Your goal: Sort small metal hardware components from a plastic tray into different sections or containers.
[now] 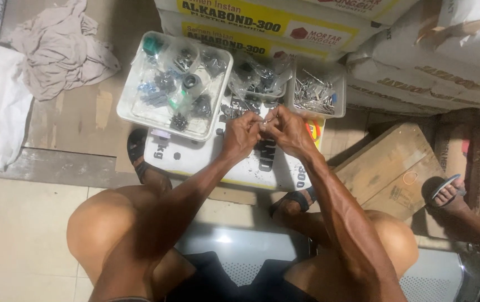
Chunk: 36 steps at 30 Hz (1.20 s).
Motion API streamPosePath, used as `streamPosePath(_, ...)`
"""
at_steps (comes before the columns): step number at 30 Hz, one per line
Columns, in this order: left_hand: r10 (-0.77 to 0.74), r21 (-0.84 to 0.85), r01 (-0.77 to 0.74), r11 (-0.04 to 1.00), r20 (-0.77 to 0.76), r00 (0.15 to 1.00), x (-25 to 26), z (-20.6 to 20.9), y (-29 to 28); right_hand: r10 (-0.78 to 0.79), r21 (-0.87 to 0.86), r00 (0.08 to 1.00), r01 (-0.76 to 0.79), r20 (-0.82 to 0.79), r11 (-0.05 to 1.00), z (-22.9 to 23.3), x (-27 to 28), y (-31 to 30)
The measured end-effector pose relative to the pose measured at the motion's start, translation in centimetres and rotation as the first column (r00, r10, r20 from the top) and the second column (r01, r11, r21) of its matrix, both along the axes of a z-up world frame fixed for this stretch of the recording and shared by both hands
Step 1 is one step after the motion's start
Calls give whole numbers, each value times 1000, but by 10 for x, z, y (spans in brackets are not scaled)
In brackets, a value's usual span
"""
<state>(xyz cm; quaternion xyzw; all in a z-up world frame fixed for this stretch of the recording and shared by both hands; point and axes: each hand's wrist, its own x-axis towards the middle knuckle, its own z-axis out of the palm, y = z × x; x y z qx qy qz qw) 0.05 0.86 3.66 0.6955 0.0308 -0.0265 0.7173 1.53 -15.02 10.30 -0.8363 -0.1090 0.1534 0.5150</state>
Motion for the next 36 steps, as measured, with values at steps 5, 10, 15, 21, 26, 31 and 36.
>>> streamPosePath(5,-18,-92,15,996,-32,999,-3,9,1,35,-143,992,-17,122,990,-33,14,-14)
streamPosePath(10,-86,283,116,952,-119,989,-13,-15,6,58,-345,965,35,256,938,-112,29,-21)
streamPosePath(15,-340,666,362,652,-170,925,-30,-88,5,2,-339,968,85,250,937,-78,18,-10)
streamPosePath(21,-645,942,60,329,178,744,-41,-29,23,148,-683,917,160,370,713,-63,13,-46)
streamPosePath(26,-669,933,112,341,157,727,-35,-30,15,120,-720,968,80,222,689,-96,5,-49)
streamPosePath(31,-665,942,138,305,107,739,-32,-51,11,106,-706,956,124,273,697,-126,6,-46)
streamPosePath(36,-543,874,212,436,68,837,-20,-46,15,203,-728,911,136,358,672,-117,3,-40)
